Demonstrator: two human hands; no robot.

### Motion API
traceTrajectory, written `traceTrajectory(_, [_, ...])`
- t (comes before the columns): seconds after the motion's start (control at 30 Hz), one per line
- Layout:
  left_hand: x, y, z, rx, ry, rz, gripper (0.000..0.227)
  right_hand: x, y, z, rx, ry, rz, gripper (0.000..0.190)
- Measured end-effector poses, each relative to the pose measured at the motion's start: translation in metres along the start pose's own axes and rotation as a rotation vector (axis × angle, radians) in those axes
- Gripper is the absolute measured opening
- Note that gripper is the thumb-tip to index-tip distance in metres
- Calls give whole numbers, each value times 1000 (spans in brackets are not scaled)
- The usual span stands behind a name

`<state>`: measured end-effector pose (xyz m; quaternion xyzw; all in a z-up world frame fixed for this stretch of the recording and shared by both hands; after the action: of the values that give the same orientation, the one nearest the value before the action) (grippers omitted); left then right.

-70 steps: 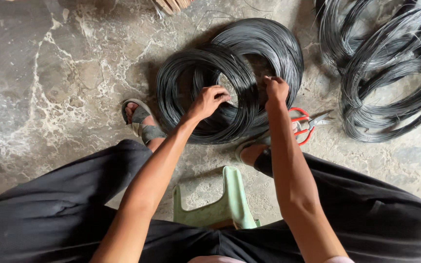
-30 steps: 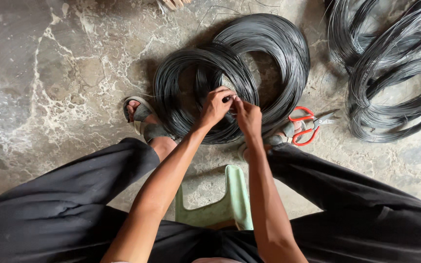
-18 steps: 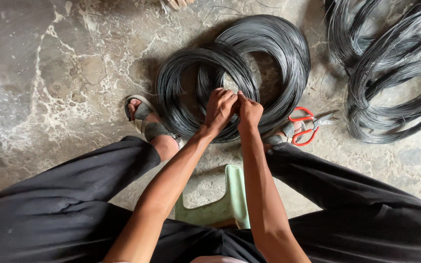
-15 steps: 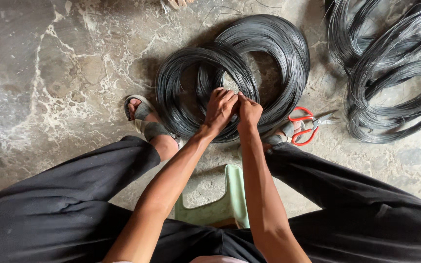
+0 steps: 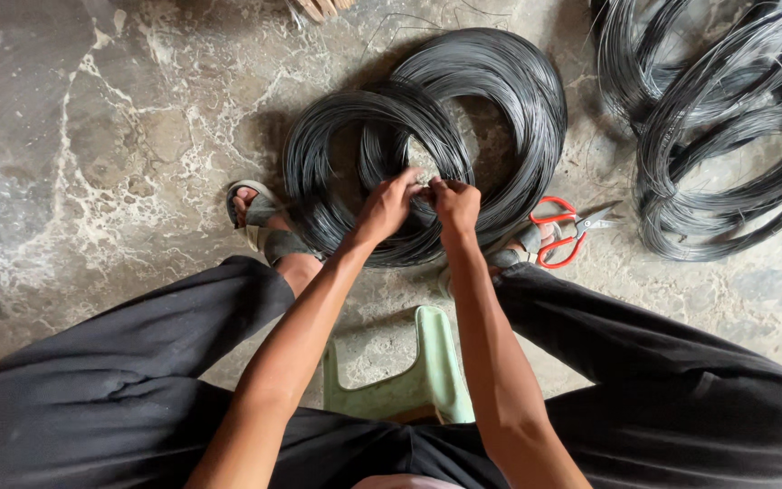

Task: The person sits on a small stool and coils a long length of black wire into a circular bundle. They use red-handled shears to cut the wire and a thin string to tie the coil. The person also lifts the coil to hang it on a hanging scale for weighing.

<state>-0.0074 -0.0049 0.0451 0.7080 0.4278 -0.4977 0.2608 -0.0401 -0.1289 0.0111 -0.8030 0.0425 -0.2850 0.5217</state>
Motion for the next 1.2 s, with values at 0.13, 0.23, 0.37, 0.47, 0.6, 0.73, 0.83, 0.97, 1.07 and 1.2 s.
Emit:
traceTrajectory(0.13, [15, 10, -1, 88, -61, -54, 12, 12, -4, -6, -75, -530, -118, 23])
traceTrajectory(0.23, [17, 12, -4, 144, -116, -110, 10, 19, -4, -11, -74, -659, -133, 21])
traceTrajectory(0.37, [10, 6, -10, 152, -101, -140, 10, 24, 5, -10, -120, -846, -120, 19])
traceTrajectory(0.47, [22, 8, 3, 141, -36, -143, 9, 24, 9, -11, -154, -855, -140, 21])
traceTrajectory(0.6, [27, 6, 8, 49, -74, -72, 12, 19, -4, -9, -159, -789, -137, 18])
traceTrajectory(0.73, [37, 6, 16, -13, -103, -29, 13, 12, -6, -5, -259, -747, -253, 23])
traceTrajectory(0.83, [39, 10, 23, -55, -140, -21, 12, 18, -30, 4, -342, -804, -394, 27])
traceTrajectory(0.97, [23, 20, 25, -26, -140, -102, 18, 32, -57, 5, -288, -724, -459, 30])
traceTrajectory(1.07, [30, 14, 29, -76, -185, -106, 15, 30, -52, 3, -231, -757, -435, 30])
traceTrajectory(1.2, [21, 13, 30, -117, -241, -91, 18, 28, -53, -2, -170, -747, -438, 31])
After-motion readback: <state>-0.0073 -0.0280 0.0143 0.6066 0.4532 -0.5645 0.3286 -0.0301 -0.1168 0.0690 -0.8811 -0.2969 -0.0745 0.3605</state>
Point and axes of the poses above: each hand's wrist, its own y-axis towards the middle knuckle, its own z-axis out of the palm, x = y × z, the point moved 3 cm from there along y, towards the middle knuckle, and after that the axes turned 11 degrees about z, right-handed, at the moved point
